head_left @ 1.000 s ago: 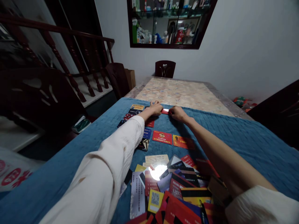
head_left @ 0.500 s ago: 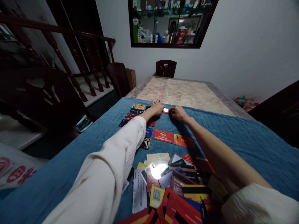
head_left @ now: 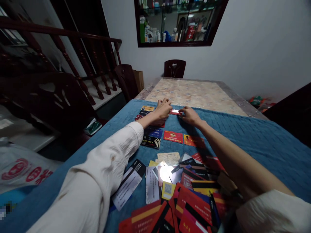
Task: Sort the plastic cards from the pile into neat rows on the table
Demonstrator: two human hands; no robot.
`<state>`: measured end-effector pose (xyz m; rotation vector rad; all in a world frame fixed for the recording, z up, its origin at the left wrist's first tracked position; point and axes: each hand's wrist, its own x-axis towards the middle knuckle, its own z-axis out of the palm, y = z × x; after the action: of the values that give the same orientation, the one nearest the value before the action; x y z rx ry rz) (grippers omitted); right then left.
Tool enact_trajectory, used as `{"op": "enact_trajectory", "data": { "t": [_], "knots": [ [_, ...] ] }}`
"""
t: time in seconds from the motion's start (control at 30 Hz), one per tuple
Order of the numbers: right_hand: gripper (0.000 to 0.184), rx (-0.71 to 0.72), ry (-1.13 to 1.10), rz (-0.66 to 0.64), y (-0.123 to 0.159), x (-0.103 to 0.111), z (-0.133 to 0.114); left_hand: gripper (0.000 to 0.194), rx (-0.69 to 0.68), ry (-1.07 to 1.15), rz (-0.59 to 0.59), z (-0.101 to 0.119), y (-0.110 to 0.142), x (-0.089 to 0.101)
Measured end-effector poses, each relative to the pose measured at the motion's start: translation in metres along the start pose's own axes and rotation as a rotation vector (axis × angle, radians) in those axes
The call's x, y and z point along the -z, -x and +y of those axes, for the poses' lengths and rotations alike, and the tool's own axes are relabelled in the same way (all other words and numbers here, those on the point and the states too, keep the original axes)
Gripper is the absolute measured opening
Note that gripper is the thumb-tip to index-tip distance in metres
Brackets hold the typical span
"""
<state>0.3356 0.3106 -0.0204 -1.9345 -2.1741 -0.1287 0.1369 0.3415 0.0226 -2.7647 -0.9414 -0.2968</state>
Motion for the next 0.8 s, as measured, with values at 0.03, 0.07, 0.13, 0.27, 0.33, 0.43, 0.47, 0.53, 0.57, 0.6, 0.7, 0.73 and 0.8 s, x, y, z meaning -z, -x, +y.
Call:
{"op": "enact_trajectory", "data": {
  "t": [0.03, 0.07, 0.13, 0.27, 0.33, 0.43, 0.47, 0.53, 0.57, 0.6, 0.7, 0.73, 0.8],
  "knots": [
    [0.035, 0.0, -0.001, 0.004, 0.004, 0.003, -0.002, 0.021, -0.004, -0.005, 0.003, 0.001, 0.004, 0.002],
    [0.035, 0.003, 0.0, 0.008, 0.008, 0.006, -0.005, 0.021, -0.008, -0.006, 0.006, 0.002, 0.009, 0.005],
    [0.035, 0.023, 0.008, 0.021, 0.017, 0.012, -0.011, 0.021, -0.013, 0.001, 0.013, 0.005, 0.019, 0.01],
    [0.034, 0.066, 0.015, 0.028, 0.034, 0.022, -0.026, 0.024, -0.028, 0.012, -0.003, 0.011, 0.043, 0.021],
    [0.032, 0.086, 0.012, 0.02, 0.042, 0.026, -0.034, 0.025, -0.042, 0.009, -0.022, 0.014, 0.057, 0.026],
    [0.029, 0.141, 0.009, 0.034, 0.056, 0.03, -0.049, 0.027, -0.054, 0.016, -0.025, 0.019, 0.08, 0.033],
    [0.028, 0.166, 0.005, 0.038, 0.061, 0.032, -0.054, 0.028, -0.057, 0.02, -0.022, 0.021, 0.088, 0.036],
    [0.024, 0.223, -0.011, 0.038, 0.071, 0.035, -0.065, 0.029, -0.065, 0.033, -0.018, 0.024, 0.104, 0.04],
    [0.022, 0.249, -0.02, 0.037, 0.076, 0.036, -0.071, 0.03, -0.068, 0.04, -0.015, 0.026, 0.113, 0.042],
    [0.021, 0.273, -0.031, 0.038, 0.082, 0.038, -0.077, 0.03, -0.07, 0.045, -0.013, 0.027, 0.122, 0.045],
    [0.021, 0.316, -0.064, 0.059, 0.1, 0.042, -0.099, 0.028, -0.055, 0.05, -0.021, 0.033, 0.148, 0.052],
    [0.022, 0.336, -0.078, 0.059, 0.106, 0.043, -0.106, 0.026, -0.044, 0.056, -0.022, 0.035, 0.157, 0.055],
    [0.022, 0.381, -0.108, 0.051, 0.12, 0.045, -0.12, 0.024, -0.027, 0.069, -0.011, 0.039, 0.175, 0.059]
  ]
}}
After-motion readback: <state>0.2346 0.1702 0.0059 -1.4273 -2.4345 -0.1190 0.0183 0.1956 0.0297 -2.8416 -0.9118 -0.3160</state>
